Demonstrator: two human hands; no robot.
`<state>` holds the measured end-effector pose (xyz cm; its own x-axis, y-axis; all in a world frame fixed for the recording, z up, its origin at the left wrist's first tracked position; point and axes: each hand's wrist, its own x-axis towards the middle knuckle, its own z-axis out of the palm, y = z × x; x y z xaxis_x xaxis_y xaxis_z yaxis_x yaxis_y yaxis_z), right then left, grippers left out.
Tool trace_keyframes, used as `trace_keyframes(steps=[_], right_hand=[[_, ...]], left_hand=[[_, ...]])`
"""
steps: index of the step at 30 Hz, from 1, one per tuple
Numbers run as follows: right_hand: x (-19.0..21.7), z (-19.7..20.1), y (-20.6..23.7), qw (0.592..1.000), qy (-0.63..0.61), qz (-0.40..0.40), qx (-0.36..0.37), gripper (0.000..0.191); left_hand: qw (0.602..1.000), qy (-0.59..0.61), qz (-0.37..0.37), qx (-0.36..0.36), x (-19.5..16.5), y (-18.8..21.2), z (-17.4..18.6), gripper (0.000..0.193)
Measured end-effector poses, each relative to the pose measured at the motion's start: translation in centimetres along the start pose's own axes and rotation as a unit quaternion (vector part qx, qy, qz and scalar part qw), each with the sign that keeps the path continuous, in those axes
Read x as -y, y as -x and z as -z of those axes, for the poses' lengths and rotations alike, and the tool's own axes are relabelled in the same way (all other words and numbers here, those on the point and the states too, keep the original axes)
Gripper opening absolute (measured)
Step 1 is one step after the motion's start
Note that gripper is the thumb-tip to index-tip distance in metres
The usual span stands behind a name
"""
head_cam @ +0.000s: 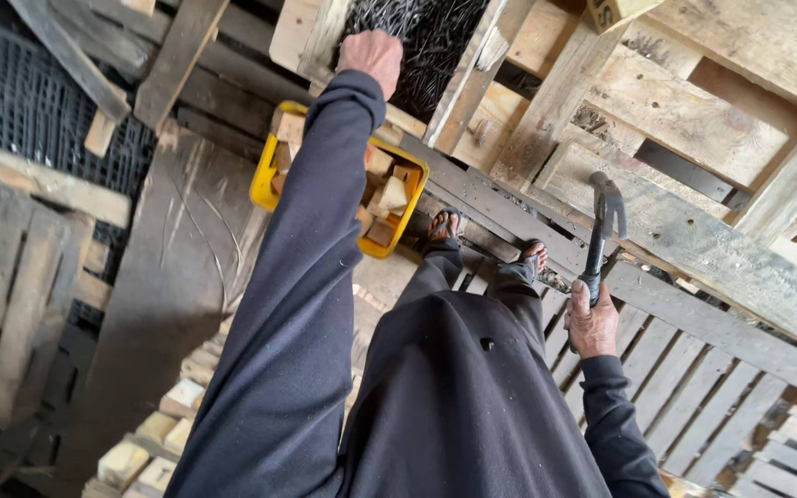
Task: The person assembles wooden pallets by placing small wooden blocks and planks onto a pallet frame, then hammering nails to secure them. They repeatedly pick up blocks, position them, and drive nails with a hammer.
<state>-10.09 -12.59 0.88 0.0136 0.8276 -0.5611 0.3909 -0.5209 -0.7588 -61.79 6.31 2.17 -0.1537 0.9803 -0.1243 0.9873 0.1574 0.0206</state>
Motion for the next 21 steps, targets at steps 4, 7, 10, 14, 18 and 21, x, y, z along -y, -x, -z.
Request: trace_keyframes(steps=[4,7,10,14,18,21], right_hand=[[-0.1,-0.5,0.7,1.000,-0.027,-0.009,-0.008,0.048],[-0.3,-0.5,0.9,0.997,-0.076,-0.019,-0.004,0.049],[-0.6,-0.6,0.9,0.999,-0.045,-0.018,-0.007,0.046],[-1.3,-0.8,0.5,0.997,-0.073,-0.004,0.007,0.046],[-1.5,-0.8,0.3,0.997,-0.080,-0.011,0.013,0.047],[-1.3,-0.5,0.3,0.997,-0.069,-0.007,0.023,0.047]], left_hand=[[0.988,0.099,0.052,0.102,0.2,1.2,1.2,0.013],[0.962,0.236,0.126,0.059,0.6,2.2,1.3,0.010],[0.946,0.290,0.139,0.029,1.2,2.4,1.0,0.010],[0.934,0.348,0.083,-0.026,2.1,1.8,1.2,0.011],[0.882,0.453,0.130,-0.018,2.6,2.2,1.8,0.016],[0.863,0.485,0.120,-0.072,2.6,2.8,1.7,0.016]])
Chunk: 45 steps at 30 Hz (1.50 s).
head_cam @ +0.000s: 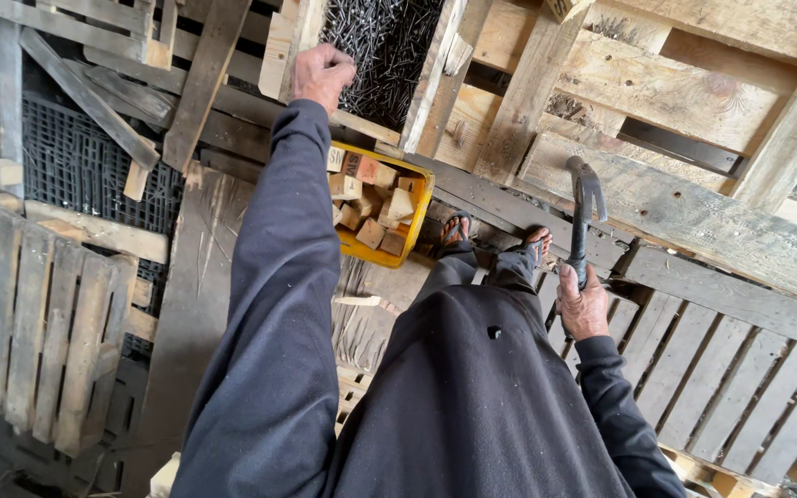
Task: The person assembles wooden pallets by placing small wooden blocks and planks onto a pallet frame, then hammering nails to secure them. They repeatedly pick up blocks, position them, and drive nails with a hammer.
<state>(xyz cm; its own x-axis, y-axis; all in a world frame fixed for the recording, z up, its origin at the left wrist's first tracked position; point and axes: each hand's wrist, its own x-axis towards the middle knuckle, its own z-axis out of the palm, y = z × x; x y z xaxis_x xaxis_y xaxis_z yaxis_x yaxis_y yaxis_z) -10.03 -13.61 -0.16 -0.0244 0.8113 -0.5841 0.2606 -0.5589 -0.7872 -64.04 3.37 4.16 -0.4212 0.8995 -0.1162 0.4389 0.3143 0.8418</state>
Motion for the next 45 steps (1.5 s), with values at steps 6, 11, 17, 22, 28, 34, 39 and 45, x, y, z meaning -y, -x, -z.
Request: trace_keyframes(steps=[6,11,17,22,28,34,39,45], right_hand=[[2.0,1.0,0.4,0.999,0.010,-0.033,0.019,0.051],[3.7,2.7,3.4,0.998,-0.024,-0.041,0.029,0.051],[2.8,3.5,5.3,1.000,-0.009,-0.022,-0.017,0.049],[1.9,3.5,4.3,0.998,-0.058,-0.032,-0.021,0.048],[1.4,3.9,6.3,0.998,-0.008,-0.043,-0.046,0.049],[0.1,2.5,5.3,0.995,-0.093,-0.012,-0.015,0.041],[2.5,2.9,5.7,0.997,-0.020,-0.068,-0.022,0.042],[7.7,2.5,8.9,0.991,-0.015,0.130,0.001,0.042]], left_hand=[[0.980,0.130,-0.058,-0.138,0.4,0.8,-1.1,0.012],[0.879,0.476,-0.017,-0.034,-4.1,4.4,-4.7,0.014],[0.870,0.473,-0.015,0.138,-10.5,12.7,-13.5,0.016],[0.873,0.445,0.030,0.197,-10.7,15.5,-21.3,0.011],[0.969,0.230,-0.028,0.089,-8.0,16.8,-26.7,0.013],[0.974,0.164,-0.153,0.027,-7.4,17.0,-28.0,0.008],[0.966,0.101,-0.239,0.008,-7.6,16.6,-27.6,0.013],[0.959,0.088,-0.268,0.025,-6.9,16.9,-27.2,0.016]])
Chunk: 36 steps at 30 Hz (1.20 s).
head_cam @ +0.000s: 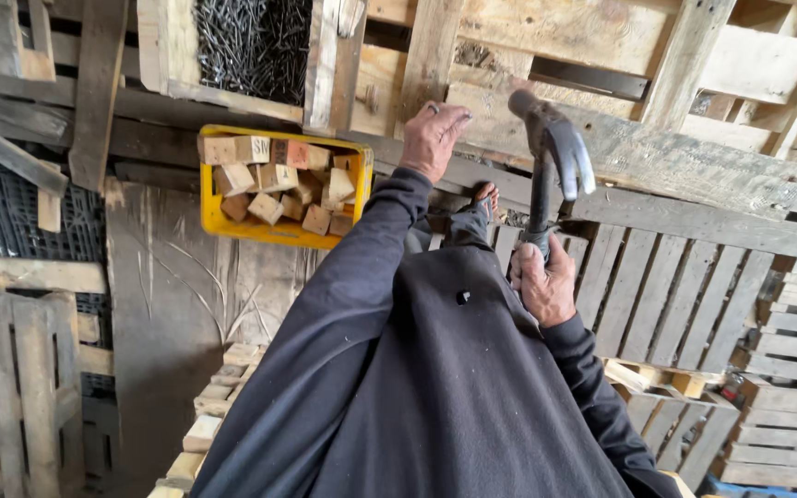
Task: The person assembles wooden pallets by placing small wooden blocks and planks onto a pallet frame, then hammering nails to secure them. They repeatedly pick up blocks, position them, and drive nails with a hammer.
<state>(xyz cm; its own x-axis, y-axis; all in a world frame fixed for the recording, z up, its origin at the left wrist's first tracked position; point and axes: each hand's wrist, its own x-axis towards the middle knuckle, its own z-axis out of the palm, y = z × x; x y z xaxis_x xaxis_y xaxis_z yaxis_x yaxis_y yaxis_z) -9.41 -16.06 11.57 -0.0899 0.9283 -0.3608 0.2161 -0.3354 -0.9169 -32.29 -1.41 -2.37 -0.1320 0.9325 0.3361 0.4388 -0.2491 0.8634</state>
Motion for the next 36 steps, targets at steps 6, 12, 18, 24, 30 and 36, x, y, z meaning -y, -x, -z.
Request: trace_keyframes(steps=[6,12,18,24,30,36], right_hand=[[0.6,-1.0,-0.3,0.996,-0.013,0.083,0.014,0.042],[-1.8,-0.8,-1.8,0.976,0.164,-0.142,0.002,0.035],[-1.7,-1.6,-2.0,0.997,0.016,-0.075,-0.010,0.044],[2.5,-0.8,-1.1,0.993,0.017,-0.118,-0.021,0.037],[2.5,-0.9,-1.2,0.976,-0.066,0.206,-0.016,0.037],[2.1,-0.1,-4.0,0.980,0.042,-0.193,-0.007,0.030]], left_hand=[[0.995,0.090,0.044,0.020,0.5,0.2,-0.7,0.016],[0.996,0.084,0.026,0.006,0.0,0.0,0.0,0.020],[0.998,0.060,0.020,0.020,0.3,0.0,-0.3,0.017],[0.986,0.042,0.085,0.135,1.2,-0.5,1.9,0.045],[0.928,-0.126,0.111,0.331,2.6,-3.9,4.6,0.127],[0.929,-0.176,0.111,0.306,3.6,-4.8,2.0,0.128]])
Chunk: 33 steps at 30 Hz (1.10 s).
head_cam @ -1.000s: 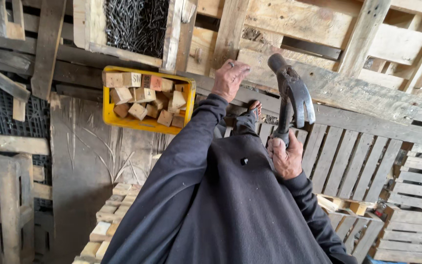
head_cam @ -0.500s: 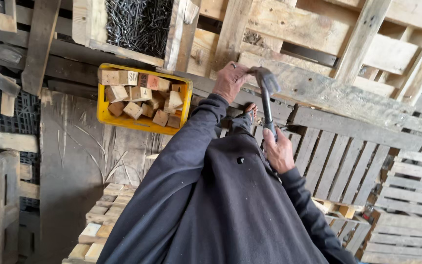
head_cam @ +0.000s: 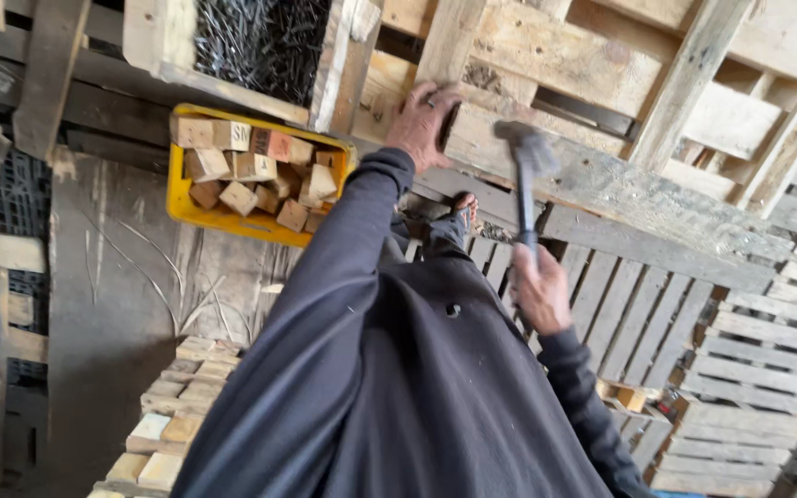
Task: The person assembles wooden pallets by placing small wooden blocks and planks onto a pallet frame, then hammering nails to secure them. They repeatedly pick up blocks, position them, and drive nails with a hammer.
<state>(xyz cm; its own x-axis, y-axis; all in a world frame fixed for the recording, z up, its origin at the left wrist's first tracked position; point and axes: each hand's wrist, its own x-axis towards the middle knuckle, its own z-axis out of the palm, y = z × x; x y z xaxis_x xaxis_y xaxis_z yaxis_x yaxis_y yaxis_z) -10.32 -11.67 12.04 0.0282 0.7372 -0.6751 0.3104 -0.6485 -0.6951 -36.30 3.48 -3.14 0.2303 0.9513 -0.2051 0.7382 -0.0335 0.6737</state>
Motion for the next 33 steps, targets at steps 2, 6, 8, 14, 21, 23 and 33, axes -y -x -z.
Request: trace_keyframes(steps=[2,6,8,14,21,23,33], right_hand=[[1.5,1.5,1.2,0.993,-0.029,0.109,-0.041,0.031],[5.1,4.9,3.0,0.735,-0.156,0.659,0.038,0.046],[5.0,4.5,2.9,0.726,-0.192,0.660,0.006,0.062],[0.1,-0.6,-0.4,0.998,0.053,-0.043,0.004,0.032],[12.2,8.4,4.4,0.721,-0.136,0.679,-0.005,0.031],[13.1,8.0,5.4,0.662,-0.196,0.724,0.002,0.032],[-6.5,-1.2,-0.2,0.977,0.176,0.116,-0.015,0.043]], left_hand=[[1.000,-0.007,0.017,0.003,0.2,0.3,-0.4,0.127],[1.000,-0.011,0.012,-0.024,0.3,0.9,0.2,0.121],[1.000,-0.005,0.009,-0.028,0.1,0.9,0.5,0.122],[1.000,-0.010,0.004,-0.016,-0.8,1.3,1.1,0.117],[0.999,-0.001,-0.015,-0.048,-0.8,1.1,1.2,0.124],[0.998,-0.007,-0.020,-0.051,-1.0,1.1,1.3,0.123],[0.998,-0.022,0.063,-0.004,-1.1,1.6,2.7,0.117]])
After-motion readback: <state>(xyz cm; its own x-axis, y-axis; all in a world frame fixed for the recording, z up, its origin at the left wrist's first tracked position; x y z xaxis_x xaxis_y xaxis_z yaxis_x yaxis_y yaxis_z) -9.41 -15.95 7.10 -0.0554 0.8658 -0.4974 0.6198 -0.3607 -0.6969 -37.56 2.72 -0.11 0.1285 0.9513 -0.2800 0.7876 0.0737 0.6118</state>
